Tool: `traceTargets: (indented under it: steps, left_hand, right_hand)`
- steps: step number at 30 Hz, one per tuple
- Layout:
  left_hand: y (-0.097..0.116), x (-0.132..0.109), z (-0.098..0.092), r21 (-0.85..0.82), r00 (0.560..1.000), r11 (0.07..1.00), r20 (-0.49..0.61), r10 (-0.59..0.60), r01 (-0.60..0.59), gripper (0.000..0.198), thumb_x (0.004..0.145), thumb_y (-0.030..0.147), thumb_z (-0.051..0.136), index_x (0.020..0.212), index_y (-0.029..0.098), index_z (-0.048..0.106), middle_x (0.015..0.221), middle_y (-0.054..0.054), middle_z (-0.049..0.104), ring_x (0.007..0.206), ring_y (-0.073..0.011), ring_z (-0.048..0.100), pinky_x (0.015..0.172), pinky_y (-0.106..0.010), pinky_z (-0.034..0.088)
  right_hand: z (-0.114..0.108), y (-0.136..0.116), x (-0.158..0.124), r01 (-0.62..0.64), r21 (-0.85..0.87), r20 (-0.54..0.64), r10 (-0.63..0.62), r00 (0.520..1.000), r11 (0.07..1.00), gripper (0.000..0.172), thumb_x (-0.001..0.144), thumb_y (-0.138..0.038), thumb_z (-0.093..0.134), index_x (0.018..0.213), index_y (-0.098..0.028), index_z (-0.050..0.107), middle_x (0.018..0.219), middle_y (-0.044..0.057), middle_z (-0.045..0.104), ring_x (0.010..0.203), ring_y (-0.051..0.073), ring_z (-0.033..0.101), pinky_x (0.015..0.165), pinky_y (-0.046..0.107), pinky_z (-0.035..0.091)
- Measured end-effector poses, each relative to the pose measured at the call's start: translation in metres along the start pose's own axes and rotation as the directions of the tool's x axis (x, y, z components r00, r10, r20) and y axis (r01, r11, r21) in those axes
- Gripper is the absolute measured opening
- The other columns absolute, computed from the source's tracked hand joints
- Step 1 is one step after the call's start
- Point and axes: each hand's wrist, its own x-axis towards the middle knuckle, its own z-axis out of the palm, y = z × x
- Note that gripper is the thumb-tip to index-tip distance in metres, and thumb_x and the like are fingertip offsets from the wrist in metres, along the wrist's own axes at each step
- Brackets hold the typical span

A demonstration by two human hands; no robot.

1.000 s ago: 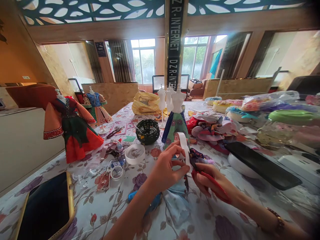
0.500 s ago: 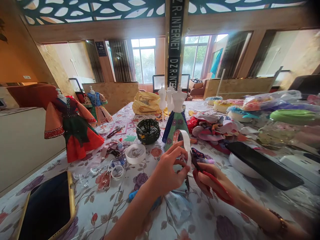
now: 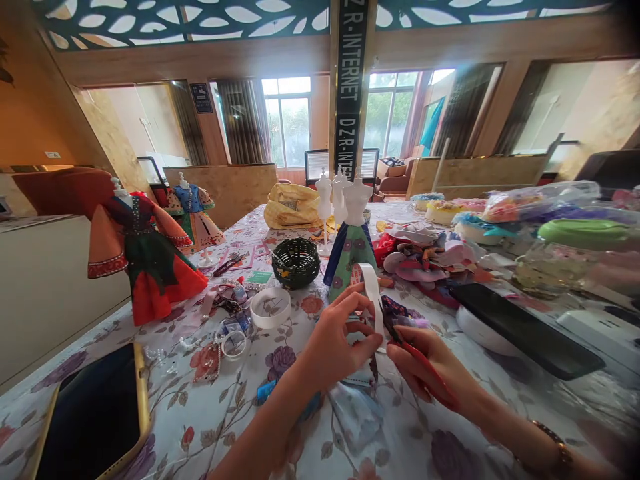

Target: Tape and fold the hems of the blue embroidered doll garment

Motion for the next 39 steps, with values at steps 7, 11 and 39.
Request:
traceTargets:
  steps: [7, 11, 39]
  left_hand:
    - [-0.0023, 0.0027, 0.0004, -0.225, 0.996, 0.971, 0.008, -0.086, 0.085, 0.021, 0.068, 0.013, 0.071, 0.08, 0.018, 0.054, 0.121, -0.006, 0.05, 0.095, -0.0171, 0.059, 0.07, -0.024, 0.052]
    - [-0.0011, 0.0038, -0.0003, -0.317, 0.992, 0.94, 0.027, -0.123, 0.125, 0.026, 0.065, 0.02, 0.077, 0.078, 0.018, 0.055, 0.111, -0.005, 0.053, 0.089, -0.0158, 0.058, 0.067, -0.023, 0.051]
    - [-0.001, 0.0015, -0.0039, -0.138, 0.999, 0.99, 0.005, 0.033, -0.032, 0.022, 0.071, 0.003, 0.064, 0.083, 0.018, 0.053, 0.141, -0.009, 0.039, 0.105, -0.0203, 0.059, 0.07, -0.024, 0.053]
  right_hand:
    - [0.0004, 0.0022, 0.0028, 0.013, -0.02, -0.032, -0.014, 0.999, 1.0, 0.037, 0.079, -0.049, 0.064, 0.064, -0.022, 0.043, 0.04, -0.01, 0.042, 0.031, 0.006, 0.036, 0.034, 0.02, 0.024]
    - [0.0002, 0.0041, 0.0032, 0.017, -0.002, -0.02, -0.017, 1.0, 1.0, 0.033, 0.078, -0.047, 0.065, 0.069, -0.021, 0.046, 0.043, -0.009, 0.044, 0.036, 0.007, 0.038, 0.038, 0.021, 0.03]
    - [-0.0049, 0.0018, 0.0023, 0.129, 0.142, 0.167, -0.152, 0.974, 0.981, 0.046, 0.073, -0.064, 0.061, 0.071, -0.02, 0.047, 0.051, -0.008, 0.04, 0.039, 0.006, 0.032, 0.039, 0.021, 0.026]
